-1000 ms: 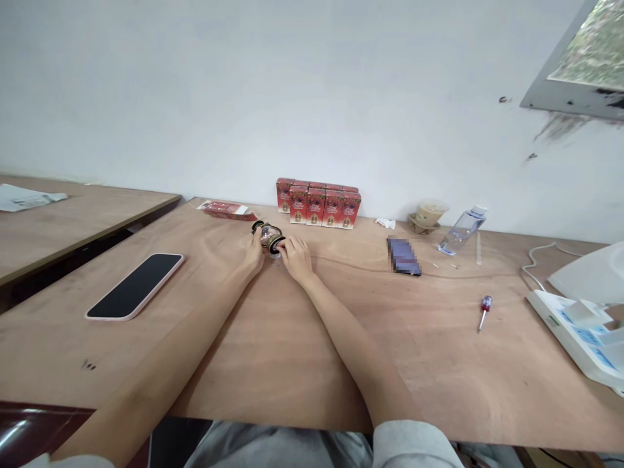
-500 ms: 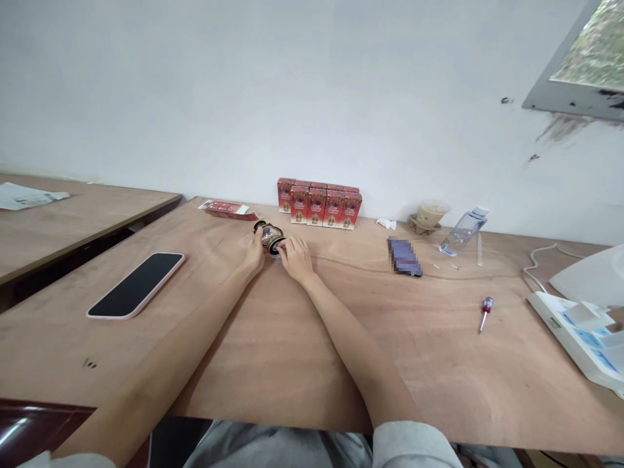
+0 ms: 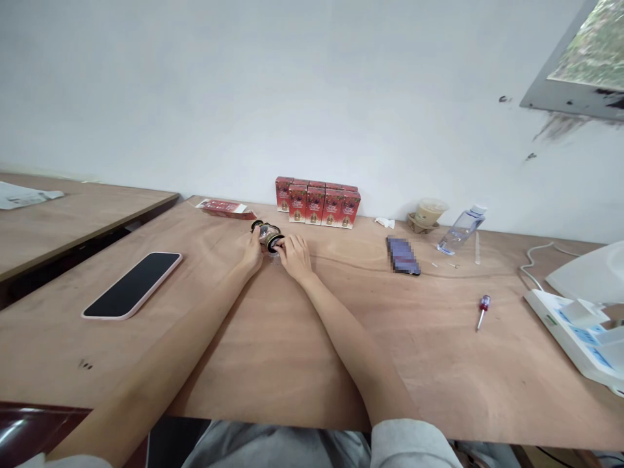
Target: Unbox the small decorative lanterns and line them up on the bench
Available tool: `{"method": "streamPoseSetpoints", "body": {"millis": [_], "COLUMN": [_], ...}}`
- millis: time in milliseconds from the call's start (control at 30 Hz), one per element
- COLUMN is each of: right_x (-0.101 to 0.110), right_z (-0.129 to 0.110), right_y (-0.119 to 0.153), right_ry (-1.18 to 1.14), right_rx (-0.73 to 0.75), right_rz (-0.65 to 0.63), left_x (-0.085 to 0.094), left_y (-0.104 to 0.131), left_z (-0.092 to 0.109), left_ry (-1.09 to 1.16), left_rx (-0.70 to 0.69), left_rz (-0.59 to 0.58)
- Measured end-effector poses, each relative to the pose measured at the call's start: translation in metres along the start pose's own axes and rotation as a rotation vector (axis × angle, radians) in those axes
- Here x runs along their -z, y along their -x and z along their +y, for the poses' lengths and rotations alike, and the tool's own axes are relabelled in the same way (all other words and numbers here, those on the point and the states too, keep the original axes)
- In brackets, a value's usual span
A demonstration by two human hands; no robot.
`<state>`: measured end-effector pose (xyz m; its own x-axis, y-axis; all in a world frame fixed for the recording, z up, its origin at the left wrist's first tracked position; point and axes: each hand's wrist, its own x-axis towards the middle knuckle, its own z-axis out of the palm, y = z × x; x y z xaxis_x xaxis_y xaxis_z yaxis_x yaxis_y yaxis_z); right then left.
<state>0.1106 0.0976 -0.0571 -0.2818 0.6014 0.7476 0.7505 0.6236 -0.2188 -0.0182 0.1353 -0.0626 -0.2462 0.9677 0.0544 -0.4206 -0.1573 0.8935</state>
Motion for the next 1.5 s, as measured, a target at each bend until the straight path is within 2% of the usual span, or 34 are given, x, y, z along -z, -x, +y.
{"method": "streamPoseSetpoints", "body": {"millis": [200,600,1500], "right_x": [-0.0003,-0.0018,-0.0054], "right_z": [0.0005,0.0048,0.0045], "right_y": [0.0007,-0.0009,-0.0017], "right_ry": [0.015,-0.067,0.006], "right_rx": [0.025,0.023,0.040], "right_rz": [0.017,0.001,-0.028], "left_x": [-0.0006,0.0016,-0.0005], "left_y": [0.0014,-0.0013,0.0017], "left_z": [0.0003,-0.0035,0.0003], "left_ry": [-0.003,-0.062,-0.005], "left_rx": [-0.004,-0.049,-0.001], "left_rz": [-0.019,0.024,0.015]}}
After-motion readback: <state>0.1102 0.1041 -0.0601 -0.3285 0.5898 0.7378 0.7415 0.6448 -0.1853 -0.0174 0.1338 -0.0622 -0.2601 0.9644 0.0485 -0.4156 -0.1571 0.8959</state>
